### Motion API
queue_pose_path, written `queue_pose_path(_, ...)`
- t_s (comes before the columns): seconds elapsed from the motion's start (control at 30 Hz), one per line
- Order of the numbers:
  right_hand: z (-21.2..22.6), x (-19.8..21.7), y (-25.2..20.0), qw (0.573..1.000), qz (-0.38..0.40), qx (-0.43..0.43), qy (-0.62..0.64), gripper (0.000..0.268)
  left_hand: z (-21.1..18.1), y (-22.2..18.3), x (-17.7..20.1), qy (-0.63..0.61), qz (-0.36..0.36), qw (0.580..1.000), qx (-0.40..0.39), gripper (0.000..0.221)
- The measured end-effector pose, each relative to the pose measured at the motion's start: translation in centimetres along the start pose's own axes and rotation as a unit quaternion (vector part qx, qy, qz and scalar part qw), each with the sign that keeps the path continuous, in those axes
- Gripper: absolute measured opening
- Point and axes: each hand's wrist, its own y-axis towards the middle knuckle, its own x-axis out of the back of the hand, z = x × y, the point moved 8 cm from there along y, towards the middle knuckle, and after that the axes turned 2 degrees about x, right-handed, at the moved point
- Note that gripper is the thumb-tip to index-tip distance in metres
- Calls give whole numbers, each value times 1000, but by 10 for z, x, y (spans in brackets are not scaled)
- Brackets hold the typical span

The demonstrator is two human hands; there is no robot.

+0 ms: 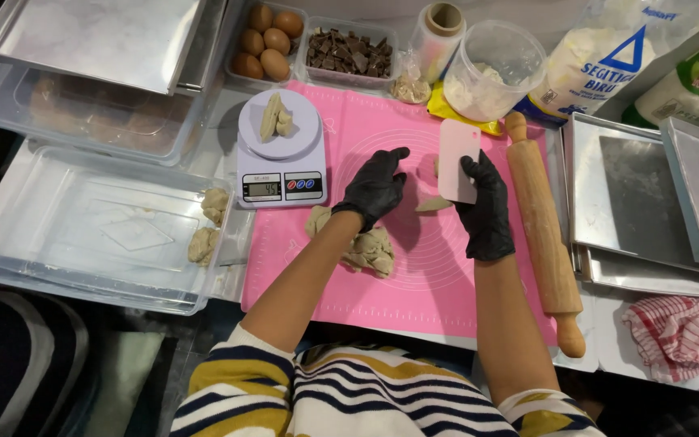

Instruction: Dividing a large piece of dough into smaller portions, weighing each on a scale, and shaping them into balls.

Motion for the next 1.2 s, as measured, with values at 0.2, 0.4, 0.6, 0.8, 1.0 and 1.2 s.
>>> queue_pose_path(0.2,25,-8,-14,998,-38,8,55,57,-67,-21,-37,175,89,980,-39,67)
queue_pose_path(0.4,42,-23,-42,998,-46,28,17,50,-49,-14,-37,237,-18,965,-113,20)
queue_pose_path(0.6,40,-27,-38,998,-42,33,20,43,14,-50,141,252,-235,937,-49,26)
queue_pose_path(0.8,10,12,11,998,-48,38,27,46,50,-76,232,212,-432,876,34,30)
queue_pose_path(1.0,16,-3,-6,998,-42,37,10,47,94,-51,247,85,-468,879,29,24)
queue_pose_path(1.2,25,-9,-17,998,-50,41,18,49,119,-28,235,232,-464,851,77,26)
